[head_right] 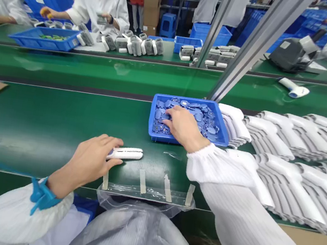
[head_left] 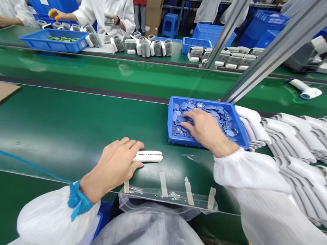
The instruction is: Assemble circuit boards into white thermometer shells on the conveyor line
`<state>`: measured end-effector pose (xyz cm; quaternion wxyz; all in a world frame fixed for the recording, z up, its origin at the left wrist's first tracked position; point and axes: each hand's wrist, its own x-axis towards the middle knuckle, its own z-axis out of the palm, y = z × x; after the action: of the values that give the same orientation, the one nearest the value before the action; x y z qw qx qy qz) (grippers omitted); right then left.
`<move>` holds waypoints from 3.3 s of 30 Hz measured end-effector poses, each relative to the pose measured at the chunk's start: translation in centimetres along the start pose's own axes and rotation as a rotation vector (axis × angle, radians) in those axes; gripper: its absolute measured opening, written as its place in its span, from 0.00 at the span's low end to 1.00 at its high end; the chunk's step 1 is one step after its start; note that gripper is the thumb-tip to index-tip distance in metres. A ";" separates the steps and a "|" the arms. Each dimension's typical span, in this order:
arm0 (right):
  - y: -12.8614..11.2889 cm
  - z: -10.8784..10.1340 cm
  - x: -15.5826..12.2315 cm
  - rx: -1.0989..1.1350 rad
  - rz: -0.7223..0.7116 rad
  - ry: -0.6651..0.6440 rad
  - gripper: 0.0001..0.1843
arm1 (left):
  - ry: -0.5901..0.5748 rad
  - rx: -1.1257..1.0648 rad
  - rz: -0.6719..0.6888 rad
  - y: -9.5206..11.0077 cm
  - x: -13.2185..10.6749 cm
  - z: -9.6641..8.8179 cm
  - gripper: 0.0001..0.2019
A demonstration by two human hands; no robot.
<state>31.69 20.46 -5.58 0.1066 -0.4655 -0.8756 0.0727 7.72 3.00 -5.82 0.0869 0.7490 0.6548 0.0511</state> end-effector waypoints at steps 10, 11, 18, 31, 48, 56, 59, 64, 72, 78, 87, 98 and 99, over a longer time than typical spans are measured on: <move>-1.6 -0.5 1.1 0.093 0.001 0.017 0.16 | 0.228 -0.869 -0.471 -2.5 0.0 0.1 0.22; -1.9 -1.0 0.2 0.115 0.008 0.046 0.17 | 0.228 -1.058 -0.510 -2.7 -0.1 0.1 0.24; -5.6 -0.7 -7.5 0.818 0.238 0.202 0.17 | 0.116 -1.235 -0.336 1.1 0.3 0.7 0.21; -7.6 1.5 -10.8 0.748 0.260 0.405 0.10 | -0.115 -1.012 -0.168 4.6 0.3 1.6 0.21; -7.5 1.3 -11.0 0.760 0.136 0.382 0.08 | -0.143 -0.947 -0.113 4.1 0.0 1.2 0.21; -7.7 0.2 -11.3 0.643 0.046 0.373 0.11 | -0.124 -0.832 -0.004 4.1 0.3 -0.3 0.20; -8.2 0.2 -11.5 0.628 -0.005 0.288 0.13 | -0.056 -0.759 0.059 4.3 0.5 -0.1 0.17; -8.6 1.5 -12.8 0.565 0.012 0.361 0.11 | 0.162 -0.383 0.220 4.6 0.6 1.1 0.13; -8.7 2.6 -15.5 0.568 0.007 0.094 0.09 | 0.543 -0.431 -0.210 5.9 0.9 4.4 0.24; -10.7 3.5 -15.7 0.568 0.054 0.179 0.15 | 0.459 -0.443 -0.126 4.9 2.0 4.1 0.26; -9.4 4.9 -14.5 1.274 0.545 -0.438 0.27 | 0.691 -0.833 -0.381 3.7 0.2 5.2 0.26; -11.6 7.0 -13.9 0.535 0.112 -0.145 0.24 | 0.581 -0.798 -0.342 3.1 4.0 5.3 0.26; -11.2 6.9 -14.0 0.621 0.127 -0.145 0.23 | 0.501 -0.907 -0.294 2.9 3.6 5.0 0.22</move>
<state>28.66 2.40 -11.40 0.1760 -0.4581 -0.7860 0.3759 11.97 5.84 -10.23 0.2490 0.5015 0.6657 0.4932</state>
